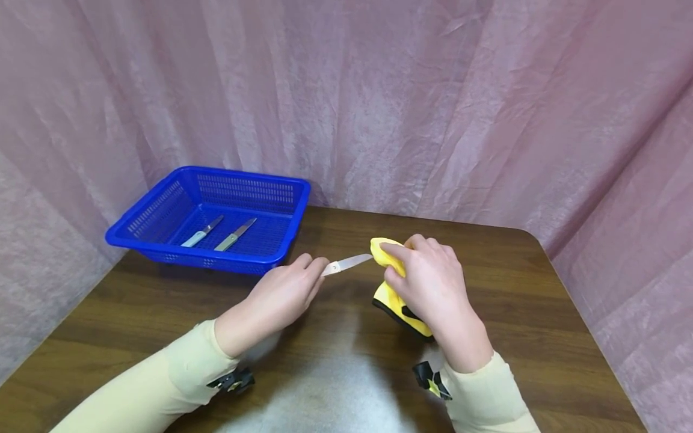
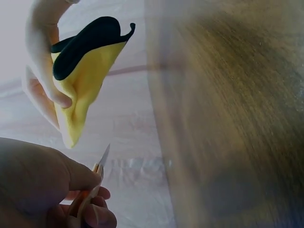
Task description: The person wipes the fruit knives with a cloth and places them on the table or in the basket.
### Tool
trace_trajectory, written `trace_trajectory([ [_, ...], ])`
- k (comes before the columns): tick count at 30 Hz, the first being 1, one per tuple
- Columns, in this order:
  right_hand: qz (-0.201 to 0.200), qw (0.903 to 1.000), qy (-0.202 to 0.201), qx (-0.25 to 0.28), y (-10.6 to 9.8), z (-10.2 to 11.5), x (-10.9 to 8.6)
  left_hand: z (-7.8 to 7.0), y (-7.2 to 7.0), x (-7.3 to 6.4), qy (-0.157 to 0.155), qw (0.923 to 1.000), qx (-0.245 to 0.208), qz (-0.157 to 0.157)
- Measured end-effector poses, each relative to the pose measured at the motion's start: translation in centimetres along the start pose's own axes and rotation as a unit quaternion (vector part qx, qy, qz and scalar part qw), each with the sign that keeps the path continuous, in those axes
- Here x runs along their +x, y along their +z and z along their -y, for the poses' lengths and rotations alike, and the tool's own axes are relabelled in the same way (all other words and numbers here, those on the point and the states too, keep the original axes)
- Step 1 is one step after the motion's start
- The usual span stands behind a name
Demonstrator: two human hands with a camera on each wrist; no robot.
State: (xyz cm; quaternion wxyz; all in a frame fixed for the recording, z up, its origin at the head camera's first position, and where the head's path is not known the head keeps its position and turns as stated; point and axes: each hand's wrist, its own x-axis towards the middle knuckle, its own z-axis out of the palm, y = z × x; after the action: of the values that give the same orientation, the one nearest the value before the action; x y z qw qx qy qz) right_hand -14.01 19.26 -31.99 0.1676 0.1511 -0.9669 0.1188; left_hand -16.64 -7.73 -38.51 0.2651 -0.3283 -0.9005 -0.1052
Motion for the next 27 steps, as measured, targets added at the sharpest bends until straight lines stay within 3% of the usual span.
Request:
trace_trajectory([
  [18,-0.012,0.9993,-0.036,0.002,0.2,1.7,-0.1,0.5,-2.1,-1.9,-0.01,0.9999,-0.01,-0.009],
  [27,-0.014,0.9989,-0.045,0.004,0.4,2.7,0.3,0.8,-2.5,-2.0,-0.007,0.9998,-0.014,-0.012],
])
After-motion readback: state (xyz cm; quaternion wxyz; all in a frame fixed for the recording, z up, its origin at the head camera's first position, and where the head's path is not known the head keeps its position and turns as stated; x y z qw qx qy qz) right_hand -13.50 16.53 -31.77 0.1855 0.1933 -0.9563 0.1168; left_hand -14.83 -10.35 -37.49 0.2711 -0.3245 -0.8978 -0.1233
